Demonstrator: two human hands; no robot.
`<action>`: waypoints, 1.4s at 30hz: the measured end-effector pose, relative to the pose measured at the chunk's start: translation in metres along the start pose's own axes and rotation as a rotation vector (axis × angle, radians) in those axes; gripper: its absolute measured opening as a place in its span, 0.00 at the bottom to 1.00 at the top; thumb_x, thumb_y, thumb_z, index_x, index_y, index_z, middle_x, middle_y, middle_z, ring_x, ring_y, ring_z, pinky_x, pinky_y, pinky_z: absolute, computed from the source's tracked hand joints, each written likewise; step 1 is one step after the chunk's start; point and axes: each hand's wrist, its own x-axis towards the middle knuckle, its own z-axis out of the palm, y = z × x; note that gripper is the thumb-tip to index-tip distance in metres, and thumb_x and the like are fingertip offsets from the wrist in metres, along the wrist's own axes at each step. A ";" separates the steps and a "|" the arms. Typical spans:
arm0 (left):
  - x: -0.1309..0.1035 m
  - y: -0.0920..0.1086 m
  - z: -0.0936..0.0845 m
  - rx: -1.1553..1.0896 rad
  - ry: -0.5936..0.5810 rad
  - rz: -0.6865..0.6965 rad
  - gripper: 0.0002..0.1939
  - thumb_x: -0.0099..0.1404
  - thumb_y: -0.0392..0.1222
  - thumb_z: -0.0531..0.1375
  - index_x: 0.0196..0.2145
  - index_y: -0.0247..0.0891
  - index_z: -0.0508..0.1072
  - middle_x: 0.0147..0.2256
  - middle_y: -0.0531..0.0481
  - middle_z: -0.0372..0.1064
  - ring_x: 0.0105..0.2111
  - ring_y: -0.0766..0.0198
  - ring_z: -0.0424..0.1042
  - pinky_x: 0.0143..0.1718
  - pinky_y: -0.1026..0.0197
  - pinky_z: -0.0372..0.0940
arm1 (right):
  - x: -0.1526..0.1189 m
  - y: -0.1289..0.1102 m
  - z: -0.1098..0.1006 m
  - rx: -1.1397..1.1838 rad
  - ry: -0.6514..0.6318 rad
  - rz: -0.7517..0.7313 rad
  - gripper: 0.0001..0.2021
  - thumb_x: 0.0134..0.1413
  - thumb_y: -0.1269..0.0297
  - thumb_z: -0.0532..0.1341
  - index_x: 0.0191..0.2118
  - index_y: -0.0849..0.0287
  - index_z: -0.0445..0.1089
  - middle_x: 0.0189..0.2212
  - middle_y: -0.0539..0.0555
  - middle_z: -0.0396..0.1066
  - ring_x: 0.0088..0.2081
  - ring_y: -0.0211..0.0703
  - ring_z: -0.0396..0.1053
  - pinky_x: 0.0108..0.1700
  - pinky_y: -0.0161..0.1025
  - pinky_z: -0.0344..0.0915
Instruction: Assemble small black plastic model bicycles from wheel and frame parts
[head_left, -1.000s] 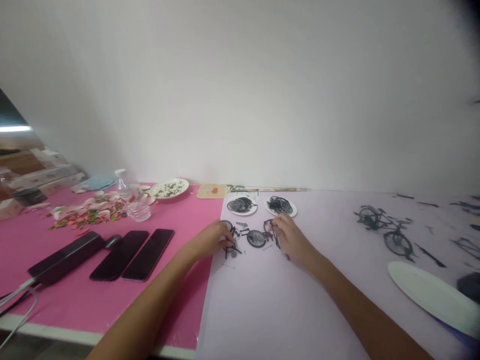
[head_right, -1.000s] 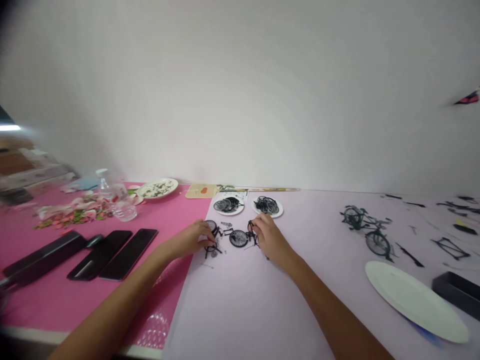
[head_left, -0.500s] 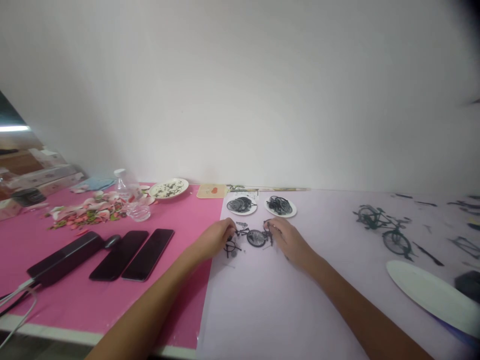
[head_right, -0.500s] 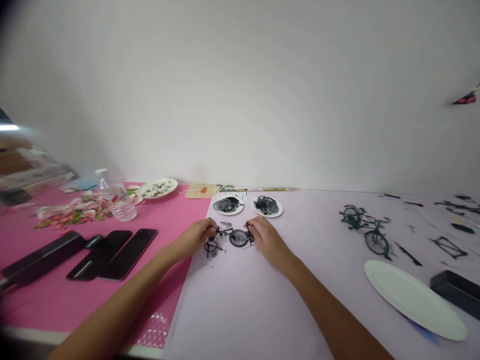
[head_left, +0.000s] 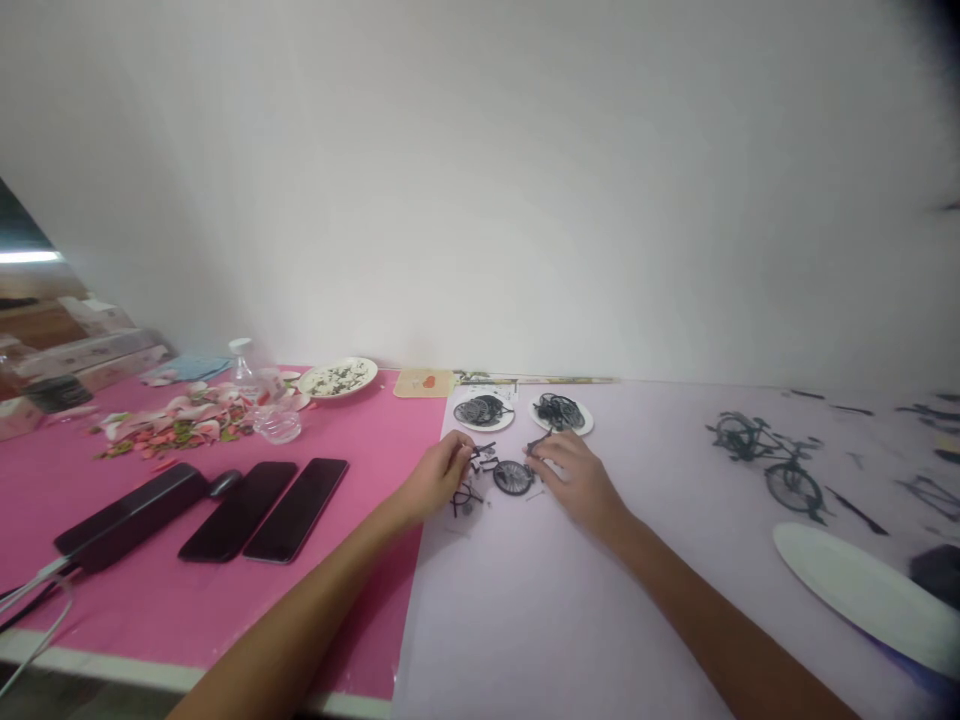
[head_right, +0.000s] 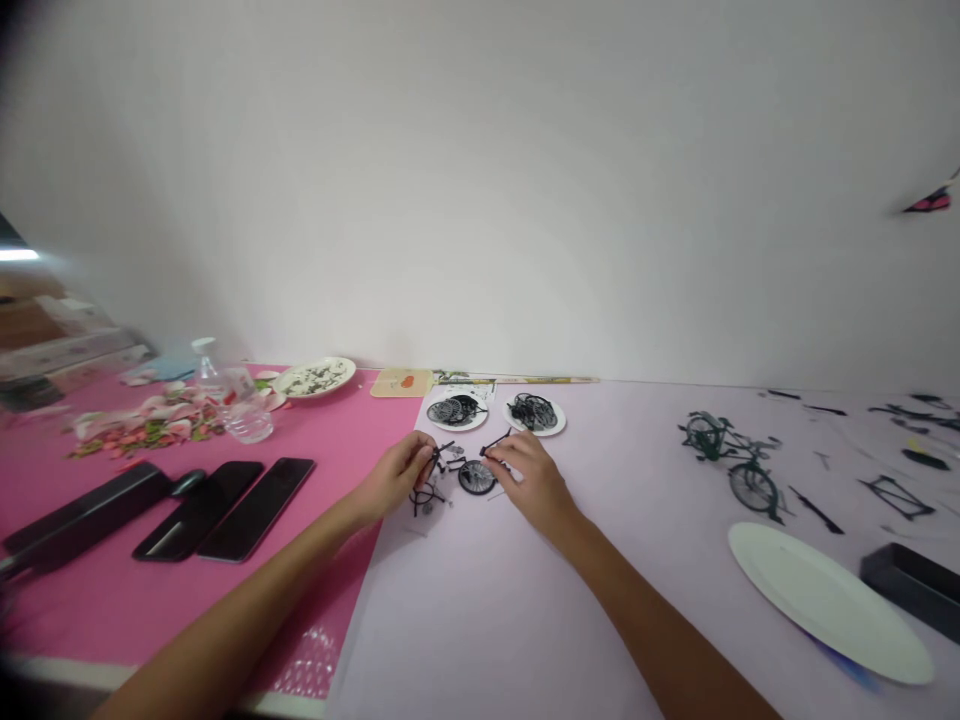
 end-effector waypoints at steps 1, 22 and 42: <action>0.000 -0.002 0.003 -0.064 -0.009 -0.019 0.18 0.76 0.57 0.48 0.43 0.39 0.64 0.25 0.57 0.62 0.23 0.67 0.61 0.27 0.64 0.59 | 0.000 0.000 0.001 -0.011 0.008 -0.021 0.06 0.67 0.62 0.63 0.41 0.52 0.78 0.37 0.56 0.76 0.43 0.51 0.71 0.48 0.51 0.70; -0.003 0.006 0.029 -0.456 -0.214 -0.072 0.24 0.70 0.60 0.60 0.51 0.38 0.64 0.31 0.49 0.74 0.28 0.66 0.73 0.34 0.62 0.66 | -0.003 -0.009 0.011 -0.035 0.063 0.039 0.08 0.64 0.62 0.64 0.34 0.53 0.78 0.32 0.55 0.76 0.38 0.50 0.72 0.44 0.48 0.71; -0.010 0.010 0.038 -0.406 -0.213 -0.055 0.21 0.73 0.59 0.56 0.51 0.39 0.63 0.31 0.49 0.74 0.27 0.64 0.73 0.34 0.60 0.66 | -0.004 -0.017 0.011 -0.049 0.042 -0.004 0.05 0.62 0.66 0.64 0.34 0.53 0.77 0.31 0.54 0.75 0.37 0.49 0.72 0.41 0.45 0.70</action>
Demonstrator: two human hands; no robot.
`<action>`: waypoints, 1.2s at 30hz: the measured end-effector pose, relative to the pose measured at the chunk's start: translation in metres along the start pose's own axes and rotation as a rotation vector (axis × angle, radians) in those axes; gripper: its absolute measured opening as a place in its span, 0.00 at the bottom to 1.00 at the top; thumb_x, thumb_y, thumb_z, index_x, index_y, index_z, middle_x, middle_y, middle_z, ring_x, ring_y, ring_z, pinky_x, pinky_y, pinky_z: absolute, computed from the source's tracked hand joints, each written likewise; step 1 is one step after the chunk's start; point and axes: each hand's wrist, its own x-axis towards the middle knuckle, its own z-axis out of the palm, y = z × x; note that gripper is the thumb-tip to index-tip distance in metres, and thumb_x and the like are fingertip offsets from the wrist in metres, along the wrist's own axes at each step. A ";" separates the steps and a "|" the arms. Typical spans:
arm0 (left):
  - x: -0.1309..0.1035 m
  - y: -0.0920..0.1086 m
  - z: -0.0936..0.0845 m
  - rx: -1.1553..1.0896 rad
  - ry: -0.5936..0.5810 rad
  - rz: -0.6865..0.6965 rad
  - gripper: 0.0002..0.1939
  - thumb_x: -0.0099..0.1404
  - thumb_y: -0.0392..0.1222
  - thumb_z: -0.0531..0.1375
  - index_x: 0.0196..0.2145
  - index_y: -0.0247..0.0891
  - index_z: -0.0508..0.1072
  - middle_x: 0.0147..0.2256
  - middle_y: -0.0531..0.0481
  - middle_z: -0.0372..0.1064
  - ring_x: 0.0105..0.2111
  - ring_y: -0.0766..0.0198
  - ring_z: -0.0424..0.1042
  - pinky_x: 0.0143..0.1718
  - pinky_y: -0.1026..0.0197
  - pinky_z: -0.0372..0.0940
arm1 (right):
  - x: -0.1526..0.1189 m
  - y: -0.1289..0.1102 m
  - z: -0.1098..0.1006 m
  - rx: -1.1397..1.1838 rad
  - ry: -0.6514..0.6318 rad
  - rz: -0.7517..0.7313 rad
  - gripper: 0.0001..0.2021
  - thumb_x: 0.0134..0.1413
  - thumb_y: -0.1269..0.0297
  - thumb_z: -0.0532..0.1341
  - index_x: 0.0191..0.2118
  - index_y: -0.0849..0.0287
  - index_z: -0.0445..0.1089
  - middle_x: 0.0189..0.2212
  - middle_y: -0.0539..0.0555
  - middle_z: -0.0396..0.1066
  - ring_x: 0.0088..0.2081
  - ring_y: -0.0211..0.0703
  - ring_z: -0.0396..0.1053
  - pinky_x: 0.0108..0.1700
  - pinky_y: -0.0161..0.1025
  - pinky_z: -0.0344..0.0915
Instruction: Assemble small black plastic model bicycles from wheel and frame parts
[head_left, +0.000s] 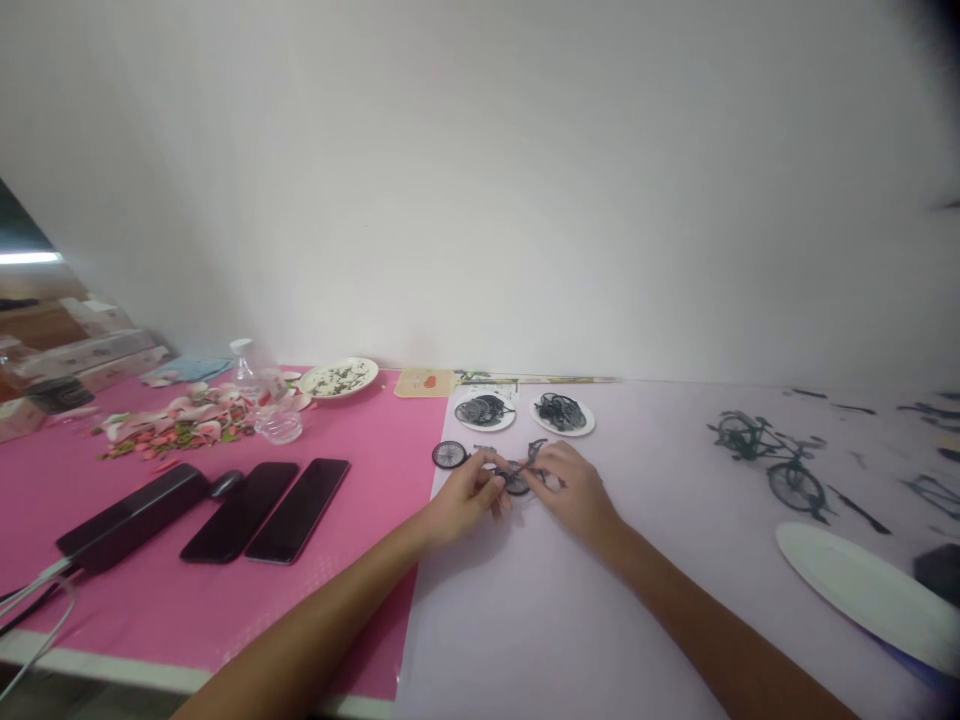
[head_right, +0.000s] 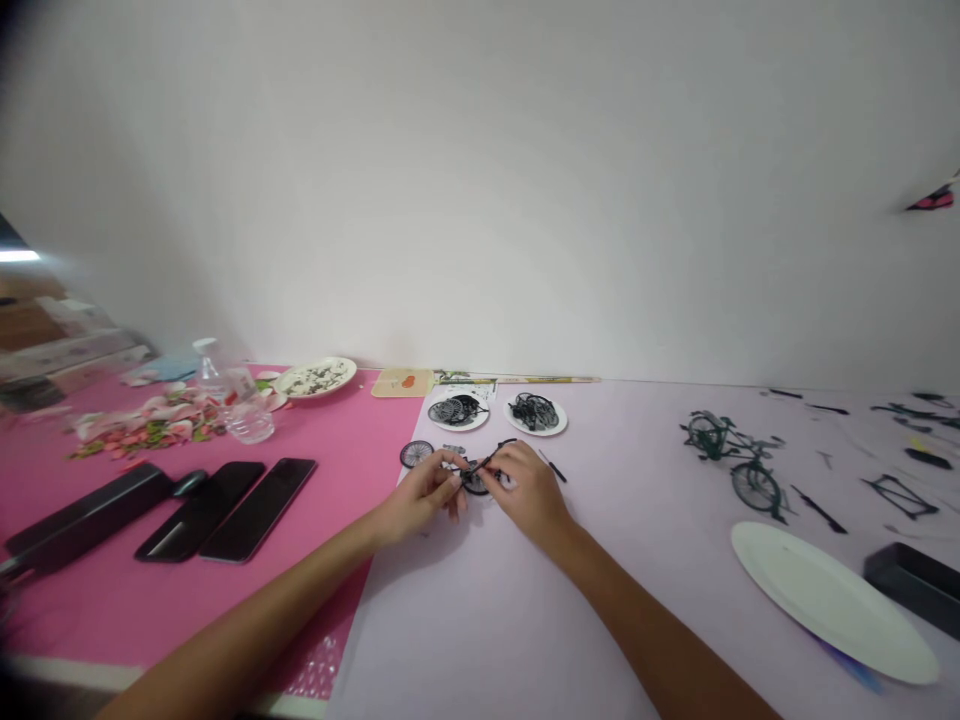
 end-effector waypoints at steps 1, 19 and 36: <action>-0.001 0.001 0.001 0.016 -0.001 0.006 0.21 0.73 0.59 0.56 0.51 0.39 0.63 0.31 0.49 0.74 0.27 0.64 0.73 0.35 0.60 0.66 | 0.000 0.000 0.000 -0.002 0.001 -0.007 0.05 0.62 0.67 0.64 0.34 0.53 0.77 0.31 0.54 0.75 0.37 0.49 0.72 0.40 0.45 0.70; -0.009 0.010 0.011 0.252 -0.027 0.032 0.25 0.77 0.51 0.51 0.66 0.40 0.56 0.34 0.46 0.76 0.33 0.60 0.75 0.39 0.58 0.66 | -0.001 0.002 0.000 -0.031 -0.044 -0.055 0.07 0.62 0.73 0.63 0.35 0.55 0.76 0.33 0.53 0.75 0.39 0.47 0.71 0.41 0.42 0.69; -0.011 0.016 0.015 0.254 -0.040 0.032 0.27 0.77 0.48 0.51 0.68 0.40 0.50 0.34 0.47 0.77 0.33 0.61 0.75 0.41 0.57 0.67 | 0.000 0.003 -0.001 -0.113 -0.077 -0.153 0.07 0.63 0.74 0.62 0.36 0.56 0.74 0.33 0.53 0.73 0.39 0.47 0.69 0.39 0.41 0.68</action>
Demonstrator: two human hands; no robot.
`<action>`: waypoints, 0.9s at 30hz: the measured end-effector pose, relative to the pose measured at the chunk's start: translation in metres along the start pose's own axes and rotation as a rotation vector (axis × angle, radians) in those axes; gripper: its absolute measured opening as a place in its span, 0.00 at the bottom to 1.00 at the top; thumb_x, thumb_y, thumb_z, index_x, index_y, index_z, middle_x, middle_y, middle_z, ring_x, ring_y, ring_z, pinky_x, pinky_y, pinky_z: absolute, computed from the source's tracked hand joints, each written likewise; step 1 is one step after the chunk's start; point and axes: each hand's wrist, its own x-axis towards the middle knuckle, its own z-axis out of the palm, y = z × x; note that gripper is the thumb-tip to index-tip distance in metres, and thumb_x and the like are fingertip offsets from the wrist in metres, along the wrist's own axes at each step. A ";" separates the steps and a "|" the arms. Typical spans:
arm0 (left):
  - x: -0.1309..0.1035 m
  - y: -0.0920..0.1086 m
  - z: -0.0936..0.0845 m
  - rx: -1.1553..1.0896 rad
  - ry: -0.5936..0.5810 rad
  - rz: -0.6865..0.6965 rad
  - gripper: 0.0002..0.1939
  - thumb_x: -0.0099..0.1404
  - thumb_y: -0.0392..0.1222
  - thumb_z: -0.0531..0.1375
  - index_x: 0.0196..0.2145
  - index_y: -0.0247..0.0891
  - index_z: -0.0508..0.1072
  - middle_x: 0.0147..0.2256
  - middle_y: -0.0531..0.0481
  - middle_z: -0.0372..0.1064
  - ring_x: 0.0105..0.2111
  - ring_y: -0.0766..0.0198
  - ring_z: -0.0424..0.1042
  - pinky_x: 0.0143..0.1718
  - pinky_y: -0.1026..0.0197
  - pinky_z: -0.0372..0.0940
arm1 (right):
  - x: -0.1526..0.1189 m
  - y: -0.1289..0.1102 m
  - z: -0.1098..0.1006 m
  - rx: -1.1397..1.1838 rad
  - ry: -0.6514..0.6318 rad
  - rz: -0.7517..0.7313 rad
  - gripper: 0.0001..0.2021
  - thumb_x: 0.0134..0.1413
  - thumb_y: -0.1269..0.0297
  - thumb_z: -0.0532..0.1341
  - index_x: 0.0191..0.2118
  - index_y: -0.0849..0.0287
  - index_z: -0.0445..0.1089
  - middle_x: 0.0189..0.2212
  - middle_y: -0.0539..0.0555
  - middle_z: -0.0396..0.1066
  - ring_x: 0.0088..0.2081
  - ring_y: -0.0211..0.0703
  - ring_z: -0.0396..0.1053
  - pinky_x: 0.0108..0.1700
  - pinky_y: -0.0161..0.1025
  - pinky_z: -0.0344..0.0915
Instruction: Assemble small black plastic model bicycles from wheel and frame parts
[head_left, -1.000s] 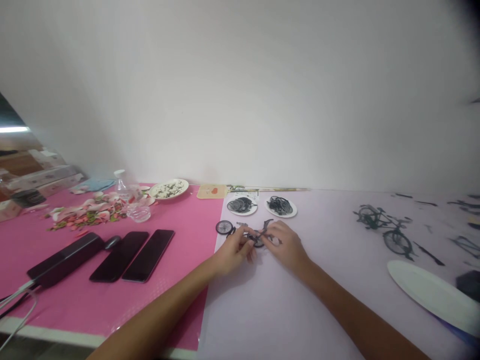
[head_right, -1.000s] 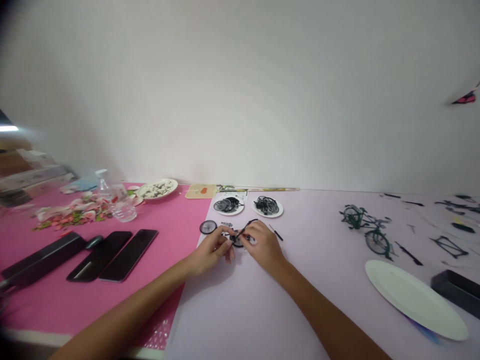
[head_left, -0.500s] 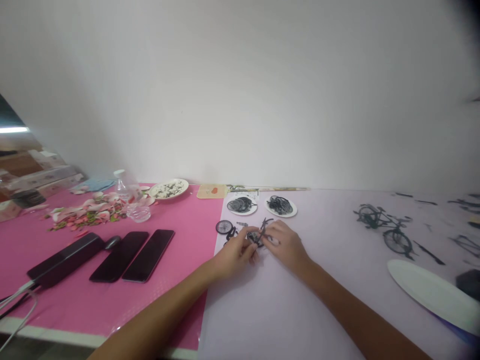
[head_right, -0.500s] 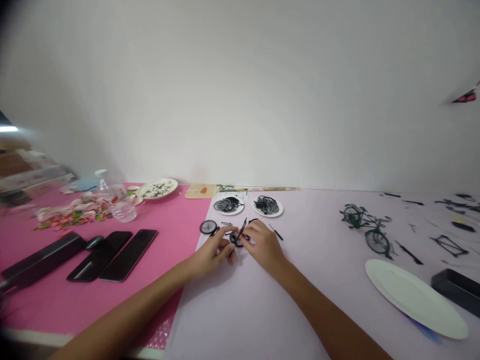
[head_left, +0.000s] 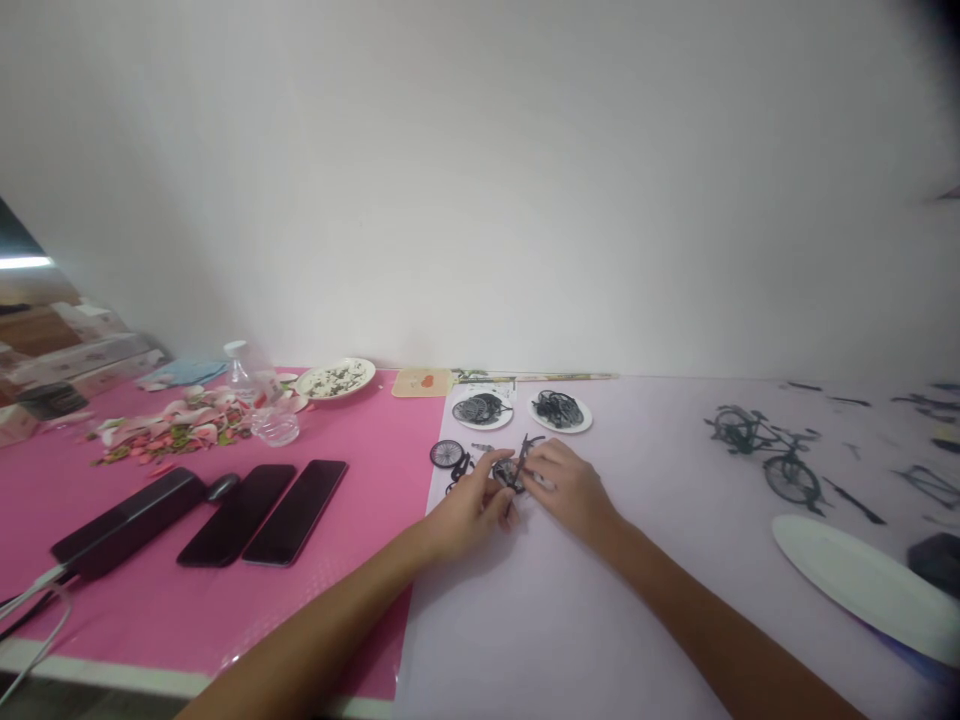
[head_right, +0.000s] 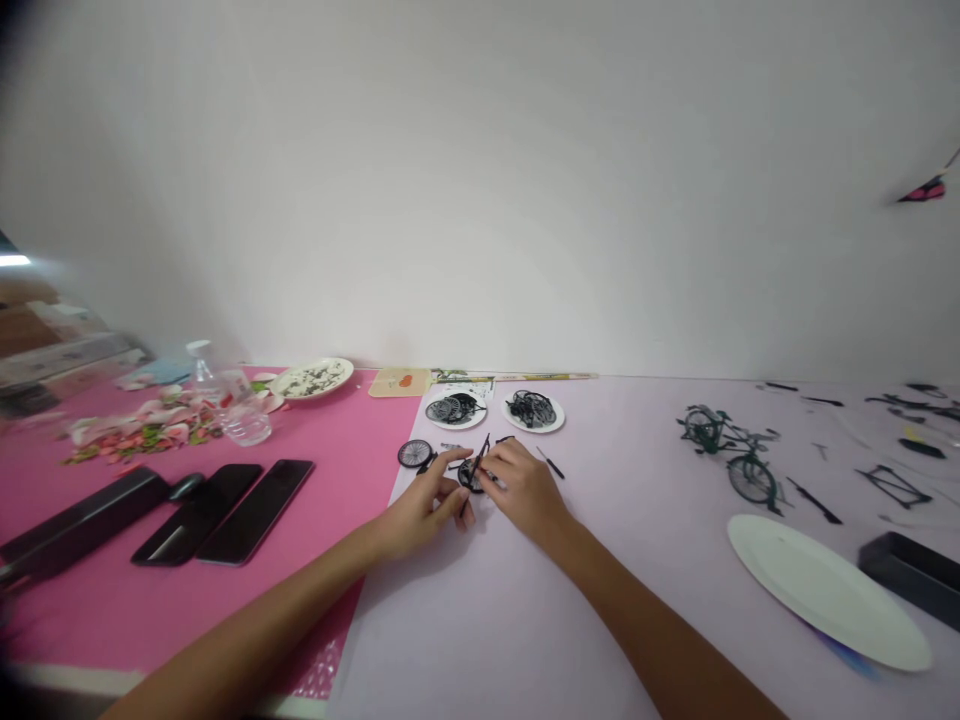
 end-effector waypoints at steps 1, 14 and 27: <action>0.000 0.000 0.000 0.001 0.002 0.000 0.27 0.77 0.48 0.51 0.68 0.41 0.50 0.34 0.47 0.77 0.33 0.61 0.75 0.41 0.57 0.67 | 0.000 0.000 0.000 0.001 0.001 -0.001 0.06 0.63 0.74 0.62 0.36 0.56 0.74 0.33 0.53 0.73 0.39 0.46 0.69 0.39 0.41 0.68; -0.001 0.000 0.005 -0.020 -0.013 0.003 0.30 0.78 0.47 0.50 0.71 0.42 0.45 0.35 0.46 0.76 0.32 0.61 0.74 0.41 0.56 0.66 | 0.000 0.000 0.000 0.041 0.000 -0.011 0.08 0.63 0.76 0.62 0.35 0.56 0.74 0.32 0.53 0.73 0.37 0.45 0.68 0.38 0.41 0.67; -0.002 0.005 0.007 -0.035 -0.011 0.007 0.30 0.77 0.46 0.52 0.71 0.41 0.45 0.35 0.47 0.75 0.31 0.63 0.75 0.39 0.59 0.67 | -0.001 0.000 0.005 0.093 0.035 -0.002 0.08 0.63 0.75 0.62 0.34 0.56 0.74 0.31 0.52 0.73 0.36 0.45 0.68 0.38 0.41 0.66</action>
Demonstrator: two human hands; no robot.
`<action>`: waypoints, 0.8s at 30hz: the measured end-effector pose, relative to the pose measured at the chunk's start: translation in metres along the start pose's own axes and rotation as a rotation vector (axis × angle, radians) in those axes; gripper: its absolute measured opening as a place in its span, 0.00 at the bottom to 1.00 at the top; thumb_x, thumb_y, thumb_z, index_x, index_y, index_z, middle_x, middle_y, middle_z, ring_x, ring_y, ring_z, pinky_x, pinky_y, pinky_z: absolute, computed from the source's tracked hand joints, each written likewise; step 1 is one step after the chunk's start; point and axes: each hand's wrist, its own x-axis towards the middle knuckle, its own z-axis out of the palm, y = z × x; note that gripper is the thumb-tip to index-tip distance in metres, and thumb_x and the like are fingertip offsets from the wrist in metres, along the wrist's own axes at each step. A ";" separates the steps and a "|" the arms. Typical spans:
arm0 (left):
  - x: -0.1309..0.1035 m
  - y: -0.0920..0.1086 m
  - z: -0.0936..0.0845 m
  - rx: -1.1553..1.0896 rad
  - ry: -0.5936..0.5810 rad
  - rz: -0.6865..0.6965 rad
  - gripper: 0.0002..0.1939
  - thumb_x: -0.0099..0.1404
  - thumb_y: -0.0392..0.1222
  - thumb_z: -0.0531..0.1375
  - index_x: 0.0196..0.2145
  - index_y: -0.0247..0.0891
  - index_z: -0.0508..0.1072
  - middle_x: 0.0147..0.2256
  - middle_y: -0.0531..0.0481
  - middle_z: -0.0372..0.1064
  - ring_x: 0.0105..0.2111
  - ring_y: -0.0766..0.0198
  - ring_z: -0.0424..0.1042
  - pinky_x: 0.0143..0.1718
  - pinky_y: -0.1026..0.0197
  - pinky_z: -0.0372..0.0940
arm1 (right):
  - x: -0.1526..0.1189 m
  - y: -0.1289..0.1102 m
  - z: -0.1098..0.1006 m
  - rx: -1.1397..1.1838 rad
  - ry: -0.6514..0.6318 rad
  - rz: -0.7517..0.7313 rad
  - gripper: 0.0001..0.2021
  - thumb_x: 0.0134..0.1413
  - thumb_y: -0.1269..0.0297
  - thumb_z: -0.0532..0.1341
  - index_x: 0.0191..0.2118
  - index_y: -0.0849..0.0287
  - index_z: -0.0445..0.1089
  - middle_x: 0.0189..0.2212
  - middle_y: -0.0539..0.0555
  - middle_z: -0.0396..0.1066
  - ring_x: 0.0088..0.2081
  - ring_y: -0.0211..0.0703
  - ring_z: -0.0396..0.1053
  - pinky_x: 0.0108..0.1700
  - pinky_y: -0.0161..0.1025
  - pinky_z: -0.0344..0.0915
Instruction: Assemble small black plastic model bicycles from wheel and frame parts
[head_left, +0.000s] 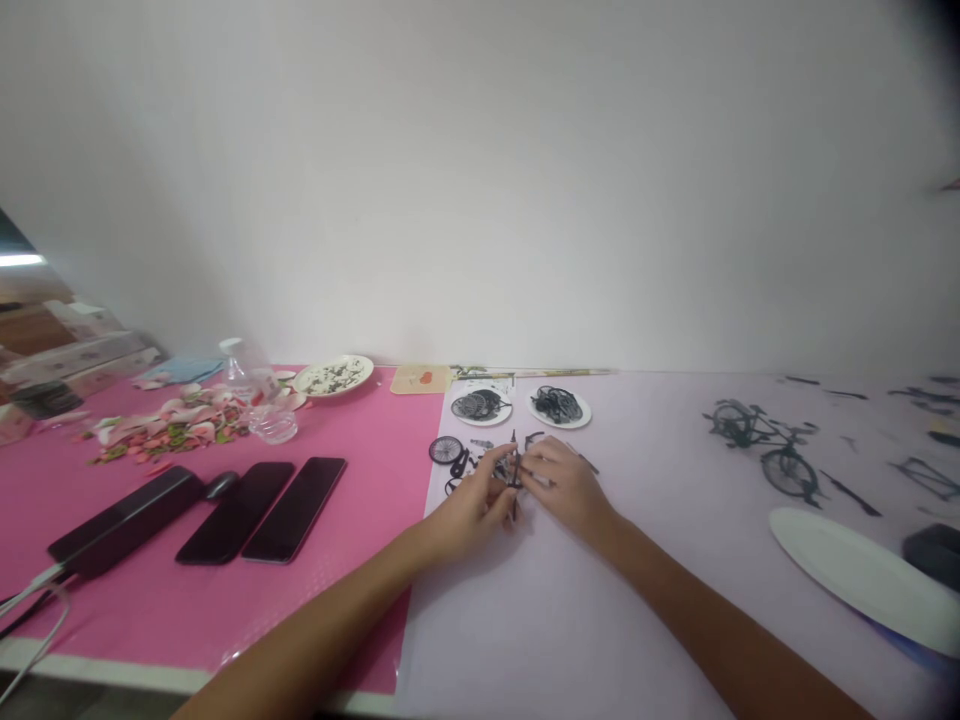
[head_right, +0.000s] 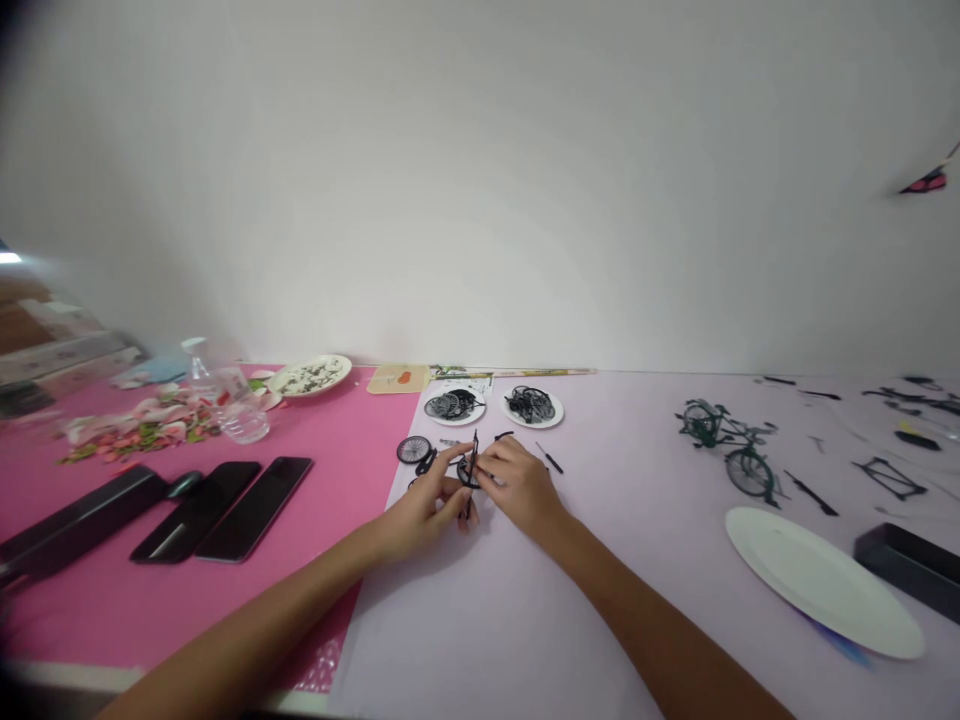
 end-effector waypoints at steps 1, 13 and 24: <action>0.000 0.000 0.000 -0.005 -0.001 -0.001 0.30 0.77 0.46 0.52 0.71 0.41 0.45 0.35 0.47 0.75 0.31 0.63 0.75 0.39 0.59 0.67 | 0.000 -0.001 0.000 0.003 0.004 -0.001 0.08 0.63 0.75 0.62 0.34 0.56 0.74 0.31 0.52 0.73 0.36 0.45 0.68 0.38 0.41 0.66; -0.001 0.004 0.002 0.025 0.003 0.062 0.29 0.77 0.46 0.51 0.70 0.40 0.47 0.32 0.49 0.73 0.31 0.63 0.74 0.40 0.59 0.68 | 0.001 -0.004 -0.001 0.047 0.021 0.033 0.07 0.63 0.73 0.64 0.37 0.55 0.77 0.31 0.53 0.74 0.36 0.46 0.68 0.38 0.43 0.68; -0.001 0.002 0.002 0.008 -0.002 0.069 0.27 0.77 0.47 0.51 0.69 0.39 0.48 0.31 0.50 0.72 0.31 0.63 0.74 0.40 0.59 0.68 | 0.002 -0.006 -0.002 0.040 0.023 0.015 0.07 0.63 0.73 0.64 0.35 0.55 0.77 0.30 0.53 0.74 0.35 0.46 0.68 0.38 0.42 0.68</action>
